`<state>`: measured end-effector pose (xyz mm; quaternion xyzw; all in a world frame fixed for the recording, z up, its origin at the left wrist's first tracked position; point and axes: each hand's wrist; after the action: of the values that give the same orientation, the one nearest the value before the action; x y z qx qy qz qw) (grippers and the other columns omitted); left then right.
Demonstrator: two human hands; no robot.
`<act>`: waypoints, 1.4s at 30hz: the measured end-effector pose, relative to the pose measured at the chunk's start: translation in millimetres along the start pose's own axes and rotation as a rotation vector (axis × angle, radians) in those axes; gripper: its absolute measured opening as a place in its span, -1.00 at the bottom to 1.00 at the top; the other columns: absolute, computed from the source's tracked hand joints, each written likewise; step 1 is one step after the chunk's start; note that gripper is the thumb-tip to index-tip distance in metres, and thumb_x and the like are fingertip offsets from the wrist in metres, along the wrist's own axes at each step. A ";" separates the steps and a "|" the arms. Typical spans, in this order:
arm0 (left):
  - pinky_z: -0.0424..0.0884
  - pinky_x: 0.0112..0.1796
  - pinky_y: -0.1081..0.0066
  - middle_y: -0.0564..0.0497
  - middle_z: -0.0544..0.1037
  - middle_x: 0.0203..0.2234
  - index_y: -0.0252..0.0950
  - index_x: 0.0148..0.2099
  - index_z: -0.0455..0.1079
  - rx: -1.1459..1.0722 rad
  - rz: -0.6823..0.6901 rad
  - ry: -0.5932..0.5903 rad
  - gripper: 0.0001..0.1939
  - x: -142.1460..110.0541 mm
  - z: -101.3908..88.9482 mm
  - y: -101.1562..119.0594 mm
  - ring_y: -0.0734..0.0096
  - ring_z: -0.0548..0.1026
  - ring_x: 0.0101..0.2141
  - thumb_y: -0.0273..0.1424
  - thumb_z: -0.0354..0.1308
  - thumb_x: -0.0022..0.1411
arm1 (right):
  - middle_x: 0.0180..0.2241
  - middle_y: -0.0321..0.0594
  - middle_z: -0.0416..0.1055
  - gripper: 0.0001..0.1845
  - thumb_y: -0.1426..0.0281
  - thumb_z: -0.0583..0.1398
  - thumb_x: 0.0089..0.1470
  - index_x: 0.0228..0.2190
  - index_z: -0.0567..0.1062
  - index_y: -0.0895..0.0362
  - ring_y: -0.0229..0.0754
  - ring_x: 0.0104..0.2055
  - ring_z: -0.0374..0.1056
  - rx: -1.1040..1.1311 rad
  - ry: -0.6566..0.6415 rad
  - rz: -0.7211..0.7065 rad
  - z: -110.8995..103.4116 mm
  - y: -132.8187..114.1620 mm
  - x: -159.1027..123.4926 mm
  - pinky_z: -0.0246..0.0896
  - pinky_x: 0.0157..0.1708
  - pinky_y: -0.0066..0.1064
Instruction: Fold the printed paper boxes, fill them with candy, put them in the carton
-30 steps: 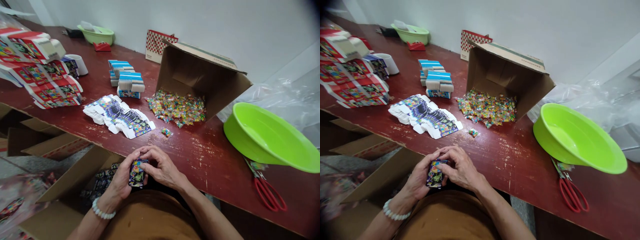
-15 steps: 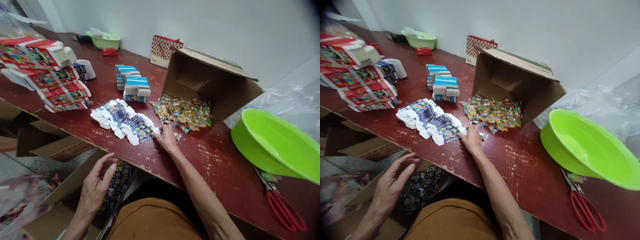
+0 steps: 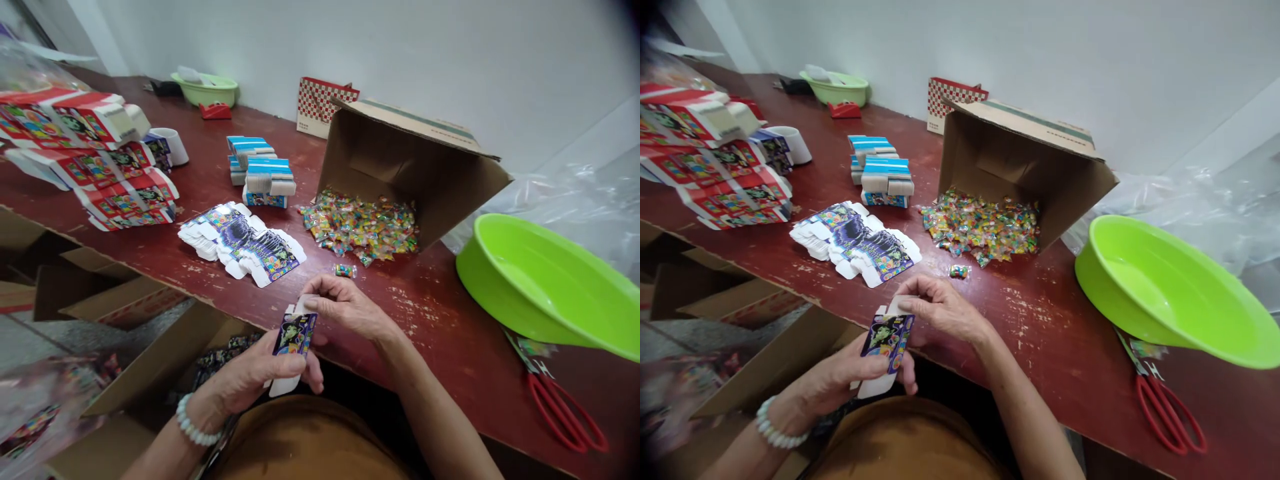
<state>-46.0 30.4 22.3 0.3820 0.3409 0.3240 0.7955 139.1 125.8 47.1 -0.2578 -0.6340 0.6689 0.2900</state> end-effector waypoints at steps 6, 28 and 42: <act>0.46 -0.35 0.37 0.04 0.55 -0.57 -0.35 -0.32 0.51 -0.080 0.069 0.197 -0.70 7.7 14.1 -8.8 0.35 0.56 -0.55 -0.22 0.41 -0.01 | -0.26 -0.27 0.46 -0.71 0.22 0.28 0.12 -0.18 0.48 0.12 -0.28 -0.27 0.36 0.003 0.035 -0.030 4.9 7.4 -4.1 0.26 -0.17 -0.40; 0.56 -0.22 0.38 -0.03 0.66 -0.19 -0.19 0.03 0.37 0.258 0.556 0.833 -0.47 21.3 22.9 -13.8 0.26 0.63 -0.24 -0.24 0.41 0.01 | -0.33 -0.28 0.47 -0.66 0.27 0.24 0.09 -0.08 0.42 0.07 -0.28 -0.36 0.38 0.009 0.525 -0.094 38.4 38.4 -22.9 0.31 -0.34 -0.46; 0.47 -0.42 0.47 0.14 0.57 -0.44 -0.15 0.05 0.24 -0.034 0.355 0.651 -0.42 19.8 20.3 -7.5 0.41 0.55 -0.46 -0.20 0.40 0.05 | -0.49 -0.35 0.46 -0.58 0.27 0.47 -0.25 -0.32 0.51 0.14 -0.34 -0.47 0.34 0.253 0.429 0.063 29.6 31.6 -17.8 0.26 -0.40 -0.49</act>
<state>-17.0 34.1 19.8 0.2990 0.4992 0.5669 0.5831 128.5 91.5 17.1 -0.3752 -0.4607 0.6817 0.4270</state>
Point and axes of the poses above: each hand's wrist, its own x-axis towards the middle knuckle, its own z-axis out of the palm, y = z × x
